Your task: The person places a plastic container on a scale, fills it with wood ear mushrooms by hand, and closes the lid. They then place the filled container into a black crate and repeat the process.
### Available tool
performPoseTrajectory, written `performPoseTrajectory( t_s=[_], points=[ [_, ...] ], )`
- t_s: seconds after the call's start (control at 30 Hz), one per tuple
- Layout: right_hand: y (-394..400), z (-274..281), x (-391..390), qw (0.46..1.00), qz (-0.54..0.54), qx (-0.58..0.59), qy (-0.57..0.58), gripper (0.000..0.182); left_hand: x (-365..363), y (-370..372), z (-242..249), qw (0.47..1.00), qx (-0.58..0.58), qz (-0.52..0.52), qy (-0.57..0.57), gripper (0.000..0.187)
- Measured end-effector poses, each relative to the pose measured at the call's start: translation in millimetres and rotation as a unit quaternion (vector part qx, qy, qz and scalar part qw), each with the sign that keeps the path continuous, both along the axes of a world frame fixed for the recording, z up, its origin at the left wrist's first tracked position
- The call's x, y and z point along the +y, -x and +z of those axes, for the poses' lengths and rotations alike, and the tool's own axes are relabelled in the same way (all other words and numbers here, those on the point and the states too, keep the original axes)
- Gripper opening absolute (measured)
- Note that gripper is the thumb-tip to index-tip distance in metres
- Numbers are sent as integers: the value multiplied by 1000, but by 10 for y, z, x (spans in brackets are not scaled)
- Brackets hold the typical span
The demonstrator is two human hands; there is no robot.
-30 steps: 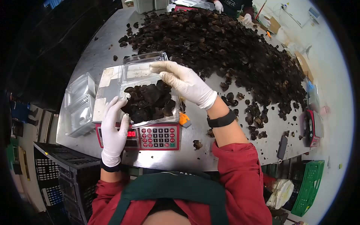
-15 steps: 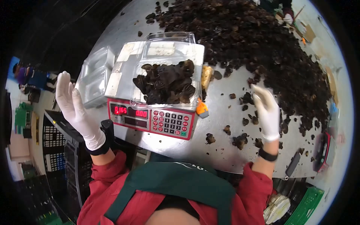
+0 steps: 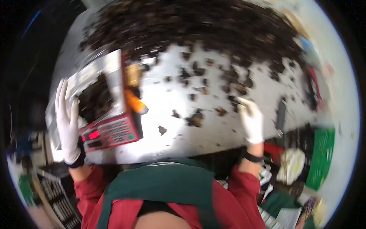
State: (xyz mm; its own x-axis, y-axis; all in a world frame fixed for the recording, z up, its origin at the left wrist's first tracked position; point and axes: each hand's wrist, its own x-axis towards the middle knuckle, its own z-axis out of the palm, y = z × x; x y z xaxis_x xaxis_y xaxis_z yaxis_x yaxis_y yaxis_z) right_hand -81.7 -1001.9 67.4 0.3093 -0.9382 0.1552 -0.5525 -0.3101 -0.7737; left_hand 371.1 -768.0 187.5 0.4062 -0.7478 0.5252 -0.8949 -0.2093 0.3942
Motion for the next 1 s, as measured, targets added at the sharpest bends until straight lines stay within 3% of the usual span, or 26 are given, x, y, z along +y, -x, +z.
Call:
performPoseTrajectory(
  t_s=[0.03, 0.1, 0.27, 0.37, 0.5, 0.57, 0.6, 0.7, 0.73, 0.83, 0.9, 0.97, 1.0],
  points=[
    [-25, -9, -34, 999, 8, 25, 44, 24, -35, 58, -49, 998, 0, -13, -63, 53],
    [-189, 94, -51, 999, 15, 21, 19, 26, -38, 83, -136, 978, -6, -23, -208, 57],
    [-615, 85, -328, 994, 86, 41, 58, 26, -45, 85, -229, 981, -44, -32, -186, 57],
    [-1003, 27, -525, 981, 133, 85, 117, 36, -44, 103, -242, 981, -38, -19, -188, 58],
    [-1581, -100, -722, 956, 157, 203, 145, 44, -72, 194, -234, 991, -37, 12, -132, 59],
    [-1762, -269, -857, 928, 219, 270, 135, 37, -38, 140, -272, 994, -37, 18, -99, 59],
    [-1811, -299, -929, 931, 207, 254, 163, 24, -15, 118, -280, 997, -35, 24, -66, 59],
    [-1832, -356, -1150, 948, 170, 220, 152, 14, 72, 141, -231, 998, 29, 46, -7, 60],
    [-1782, -386, -1172, 965, 170, 140, 142, 9, 141, 68, -235, 998, -7, 57, -12, 60],
    [-1733, -84, -950, 978, 177, 57, 95, 10, 250, -65, -206, 996, 10, 84, 22, 58],
    [-1794, -62, -793, 978, 184, 73, 66, 21, 258, -120, -161, 994, 18, 102, 24, 56],
    [-1865, -128, -725, 949, 215, 229, 39, 24, 295, -273, -156, 993, 4, 117, 27, 54],
    [-1887, -178, -736, 942, 216, 246, 73, 23, 299, -312, -126, 992, -1, 119, 37, 53]
  ],
)
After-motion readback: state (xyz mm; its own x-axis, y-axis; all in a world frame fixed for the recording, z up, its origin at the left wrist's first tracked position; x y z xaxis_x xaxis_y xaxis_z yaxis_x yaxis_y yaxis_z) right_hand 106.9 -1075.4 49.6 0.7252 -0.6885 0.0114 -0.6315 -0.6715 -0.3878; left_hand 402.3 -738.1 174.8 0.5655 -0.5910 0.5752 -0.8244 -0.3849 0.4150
